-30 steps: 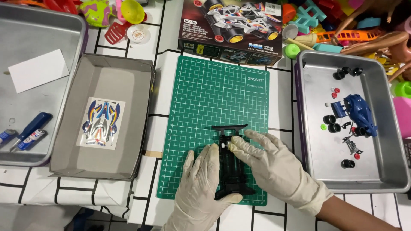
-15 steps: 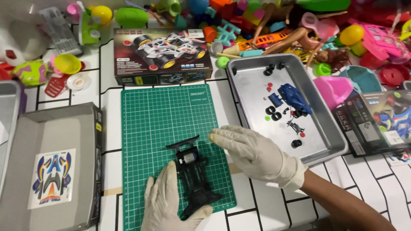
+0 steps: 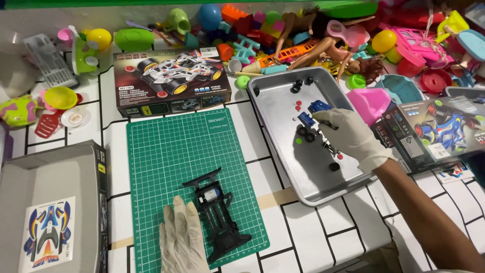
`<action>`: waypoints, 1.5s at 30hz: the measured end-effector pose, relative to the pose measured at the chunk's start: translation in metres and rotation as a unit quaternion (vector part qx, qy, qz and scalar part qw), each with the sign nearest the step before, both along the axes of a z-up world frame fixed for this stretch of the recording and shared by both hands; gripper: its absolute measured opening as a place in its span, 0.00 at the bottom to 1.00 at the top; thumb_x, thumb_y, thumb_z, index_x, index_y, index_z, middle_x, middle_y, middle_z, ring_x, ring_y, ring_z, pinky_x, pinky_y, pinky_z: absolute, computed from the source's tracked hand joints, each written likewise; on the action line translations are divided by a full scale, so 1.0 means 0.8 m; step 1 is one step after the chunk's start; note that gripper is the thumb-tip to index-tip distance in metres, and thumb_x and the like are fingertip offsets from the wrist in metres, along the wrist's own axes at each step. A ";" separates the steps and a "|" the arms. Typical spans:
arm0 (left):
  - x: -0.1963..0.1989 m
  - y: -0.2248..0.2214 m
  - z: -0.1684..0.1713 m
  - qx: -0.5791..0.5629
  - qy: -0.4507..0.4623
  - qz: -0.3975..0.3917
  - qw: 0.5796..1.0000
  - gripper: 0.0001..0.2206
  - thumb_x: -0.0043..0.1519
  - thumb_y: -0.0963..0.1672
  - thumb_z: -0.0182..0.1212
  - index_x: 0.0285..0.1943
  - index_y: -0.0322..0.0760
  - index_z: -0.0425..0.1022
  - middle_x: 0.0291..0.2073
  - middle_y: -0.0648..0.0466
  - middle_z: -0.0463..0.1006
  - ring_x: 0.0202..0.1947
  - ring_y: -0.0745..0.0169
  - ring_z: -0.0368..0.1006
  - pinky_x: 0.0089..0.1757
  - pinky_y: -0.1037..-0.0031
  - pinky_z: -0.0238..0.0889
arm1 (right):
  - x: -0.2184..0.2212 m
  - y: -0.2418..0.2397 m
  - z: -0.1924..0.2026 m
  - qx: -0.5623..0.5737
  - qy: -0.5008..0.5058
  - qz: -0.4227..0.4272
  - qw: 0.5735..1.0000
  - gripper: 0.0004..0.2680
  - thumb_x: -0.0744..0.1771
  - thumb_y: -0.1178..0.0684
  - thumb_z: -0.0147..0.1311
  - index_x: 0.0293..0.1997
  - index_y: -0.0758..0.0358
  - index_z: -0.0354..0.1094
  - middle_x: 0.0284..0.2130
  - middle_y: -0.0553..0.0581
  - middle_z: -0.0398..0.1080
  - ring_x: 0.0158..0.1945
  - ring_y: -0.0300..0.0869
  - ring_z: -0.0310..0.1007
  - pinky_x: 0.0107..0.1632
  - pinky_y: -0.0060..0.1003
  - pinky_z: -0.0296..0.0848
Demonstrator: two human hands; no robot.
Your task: Assembling a model toy car by unboxing parts, inserting batteries into the chassis, and organizing components on a cutting mat.
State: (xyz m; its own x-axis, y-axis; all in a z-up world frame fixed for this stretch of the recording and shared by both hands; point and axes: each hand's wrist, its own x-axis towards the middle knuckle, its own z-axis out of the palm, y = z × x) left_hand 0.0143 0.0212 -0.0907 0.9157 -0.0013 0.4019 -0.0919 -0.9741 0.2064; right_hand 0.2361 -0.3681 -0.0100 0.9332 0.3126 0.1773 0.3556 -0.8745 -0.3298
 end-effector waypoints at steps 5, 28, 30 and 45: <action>-0.001 -0.008 0.002 0.015 -0.023 0.022 0.999 0.45 0.60 0.41 0.59 0.84 0.46 0.30 0.78 0.40 0.53 0.74 0.32 0.56 0.66 0.43 0.56 | 0.032 0.001 -0.001 -0.033 0.012 0.026 0.999 0.11 0.67 0.56 0.55 0.54 0.55 0.78 0.46 0.56 0.79 0.48 0.49 0.78 0.55 0.46 0.75; -0.002 -0.017 -0.002 0.042 -0.013 0.072 0.996 0.42 0.62 0.39 0.60 0.84 0.49 0.38 0.79 0.47 0.57 0.74 0.41 0.62 0.69 0.51 0.56 | 0.006 -0.022 0.031 -0.040 0.217 -0.093 0.971 0.18 0.63 0.62 0.56 0.59 0.55 0.73 0.53 0.52 0.78 0.55 0.45 0.78 0.60 0.39 0.75; -0.003 -0.017 -0.003 0.042 -0.006 0.074 0.996 0.43 0.61 0.38 0.59 0.84 0.49 0.37 0.79 0.48 0.55 0.74 0.42 0.61 0.69 0.53 0.54 | 0.009 -0.024 0.024 -0.051 0.206 -0.076 0.974 0.17 0.64 0.62 0.55 0.60 0.54 0.73 0.54 0.52 0.77 0.55 0.46 0.78 0.61 0.41 0.75; -0.002 -0.020 -0.004 0.027 0.000 0.074 0.997 0.39 0.62 0.43 0.52 0.84 0.50 0.40 0.79 0.48 0.56 0.75 0.43 0.59 0.70 0.54 0.52 | 0.036 -0.042 -0.031 0.011 0.049 0.016 0.999 0.07 0.66 0.57 0.61 0.46 0.54 0.80 0.42 0.54 0.79 0.48 0.48 0.78 0.54 0.42 0.77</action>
